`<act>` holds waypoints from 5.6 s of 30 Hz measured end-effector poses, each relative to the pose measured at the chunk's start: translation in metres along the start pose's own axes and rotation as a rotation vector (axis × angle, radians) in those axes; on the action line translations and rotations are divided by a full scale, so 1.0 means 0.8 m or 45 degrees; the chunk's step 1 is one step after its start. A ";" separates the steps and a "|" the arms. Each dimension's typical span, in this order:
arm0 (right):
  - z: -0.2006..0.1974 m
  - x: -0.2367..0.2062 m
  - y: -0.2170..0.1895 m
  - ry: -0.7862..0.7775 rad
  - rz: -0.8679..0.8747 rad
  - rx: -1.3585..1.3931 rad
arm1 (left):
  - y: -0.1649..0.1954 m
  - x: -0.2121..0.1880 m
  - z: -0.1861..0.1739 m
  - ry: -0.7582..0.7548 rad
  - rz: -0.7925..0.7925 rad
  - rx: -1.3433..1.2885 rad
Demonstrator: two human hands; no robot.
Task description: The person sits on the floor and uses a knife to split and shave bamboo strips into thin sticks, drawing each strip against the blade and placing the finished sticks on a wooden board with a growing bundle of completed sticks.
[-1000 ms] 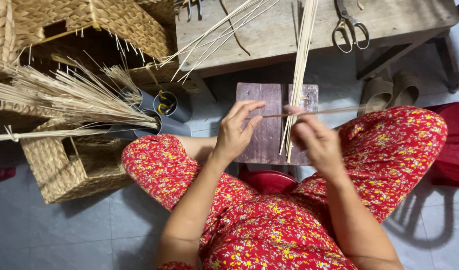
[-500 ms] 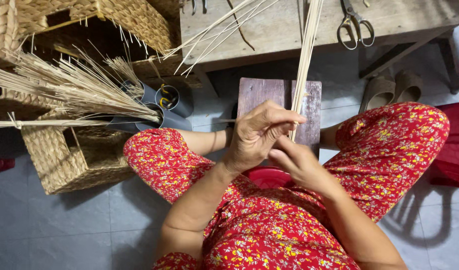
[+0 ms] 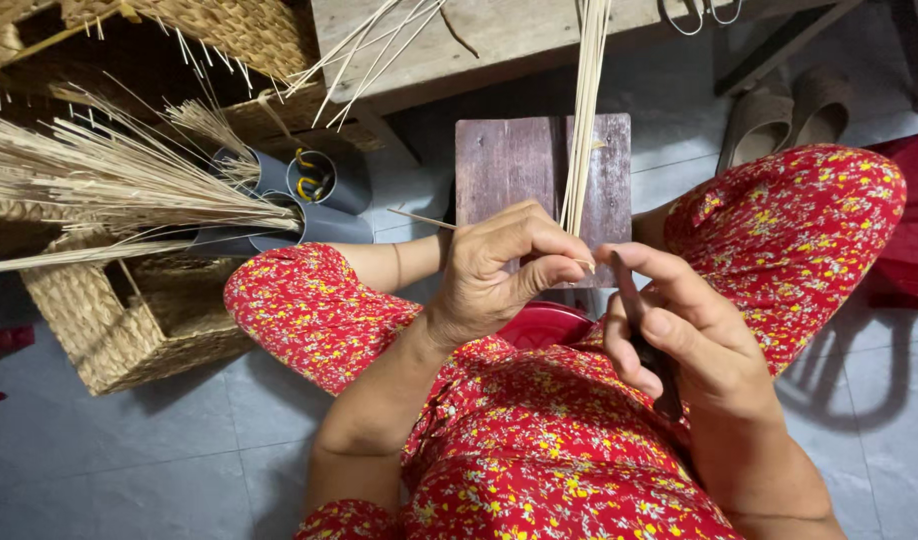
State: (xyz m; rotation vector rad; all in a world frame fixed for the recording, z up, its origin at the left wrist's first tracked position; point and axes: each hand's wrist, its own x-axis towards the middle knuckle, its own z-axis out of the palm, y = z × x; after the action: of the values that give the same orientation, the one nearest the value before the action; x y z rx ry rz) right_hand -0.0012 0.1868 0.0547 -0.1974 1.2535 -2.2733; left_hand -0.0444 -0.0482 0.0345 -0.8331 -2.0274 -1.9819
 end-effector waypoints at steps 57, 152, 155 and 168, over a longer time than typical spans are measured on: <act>-0.030 0.006 0.034 -0.182 0.117 0.269 | 0.021 0.001 -0.018 -0.236 -0.003 0.075; -0.066 0.049 0.040 -0.240 -0.068 0.146 | -0.037 -0.025 -0.028 -0.347 -0.179 0.281; -0.067 0.053 0.045 -0.244 -0.040 0.170 | -0.039 -0.025 -0.026 -0.343 -0.184 0.298; -0.062 0.064 0.082 -0.221 0.149 0.188 | -0.040 -0.020 -0.015 -0.330 -0.148 0.192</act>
State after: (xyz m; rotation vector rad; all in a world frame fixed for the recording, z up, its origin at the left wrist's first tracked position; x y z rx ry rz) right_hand -0.0380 0.1692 -0.0334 -0.2545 0.9799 -2.1861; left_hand -0.0509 -0.0622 -0.0001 -1.0039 -2.3852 -1.8289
